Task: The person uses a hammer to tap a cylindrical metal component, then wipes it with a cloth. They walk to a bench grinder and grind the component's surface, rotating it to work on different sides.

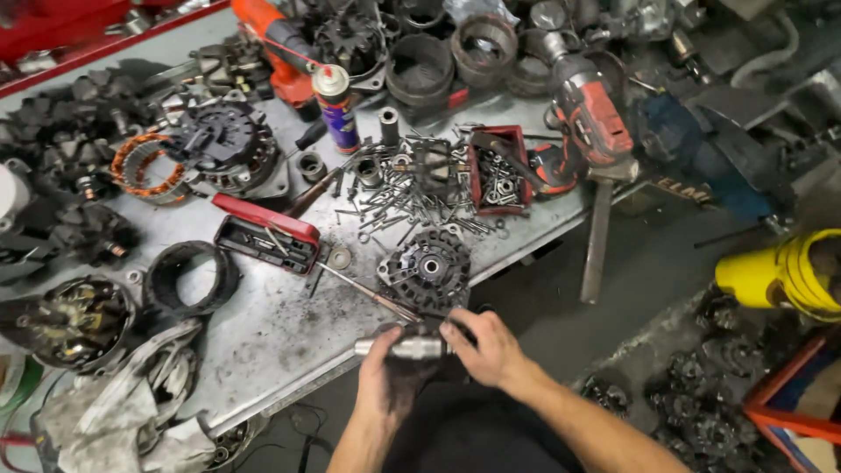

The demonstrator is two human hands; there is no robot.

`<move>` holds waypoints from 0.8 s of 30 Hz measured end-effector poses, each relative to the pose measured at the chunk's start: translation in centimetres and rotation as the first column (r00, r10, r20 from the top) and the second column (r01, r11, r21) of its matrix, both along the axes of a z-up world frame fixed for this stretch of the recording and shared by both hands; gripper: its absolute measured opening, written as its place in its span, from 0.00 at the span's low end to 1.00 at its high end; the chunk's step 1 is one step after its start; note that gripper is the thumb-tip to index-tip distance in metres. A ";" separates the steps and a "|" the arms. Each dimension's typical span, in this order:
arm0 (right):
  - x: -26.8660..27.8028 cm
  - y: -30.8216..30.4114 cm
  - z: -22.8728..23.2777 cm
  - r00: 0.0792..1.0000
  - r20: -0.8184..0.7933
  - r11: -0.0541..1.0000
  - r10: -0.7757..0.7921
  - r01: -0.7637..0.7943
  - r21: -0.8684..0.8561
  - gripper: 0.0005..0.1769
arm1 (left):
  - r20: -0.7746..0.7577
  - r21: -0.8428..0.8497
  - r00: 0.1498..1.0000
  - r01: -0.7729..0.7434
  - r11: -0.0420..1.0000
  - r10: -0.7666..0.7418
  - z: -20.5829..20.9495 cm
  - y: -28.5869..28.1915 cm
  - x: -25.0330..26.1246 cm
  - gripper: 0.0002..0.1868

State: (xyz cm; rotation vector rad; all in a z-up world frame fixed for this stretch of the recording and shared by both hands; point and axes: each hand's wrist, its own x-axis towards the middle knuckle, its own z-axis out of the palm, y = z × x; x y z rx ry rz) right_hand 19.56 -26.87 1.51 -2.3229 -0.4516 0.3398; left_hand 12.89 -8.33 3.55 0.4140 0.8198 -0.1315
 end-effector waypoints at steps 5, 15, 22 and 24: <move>4.5 -2.3 2.3 0.956 -0.040 0.957 0.291 -0.291 -0.006 0.24 | -0.169 0.294 0.980 0.151 0.944 -0.104 7.0 -0.4 6.6 0.38; 12.5 1.9 -0.7 0.961 -0.156 0.971 0.230 -0.215 0.108 0.18 | -0.102 0.924 0.958 0.191 0.330 -0.269 4.0 1.8 13.6 0.16; 12.6 1.1 -5.0 0.977 -0.116 0.977 0.181 -0.166 0.130 0.14 | -0.379 0.903 0.839 0.427 0.040 -0.390 2.9 1.4 15.0 0.25; 12.5 0.6 -5.4 0.978 -0.023 0.961 0.208 -0.200 0.190 0.11 | -0.324 0.921 0.832 0.385 0.050 -0.450 3.1 1.4 15.1 0.27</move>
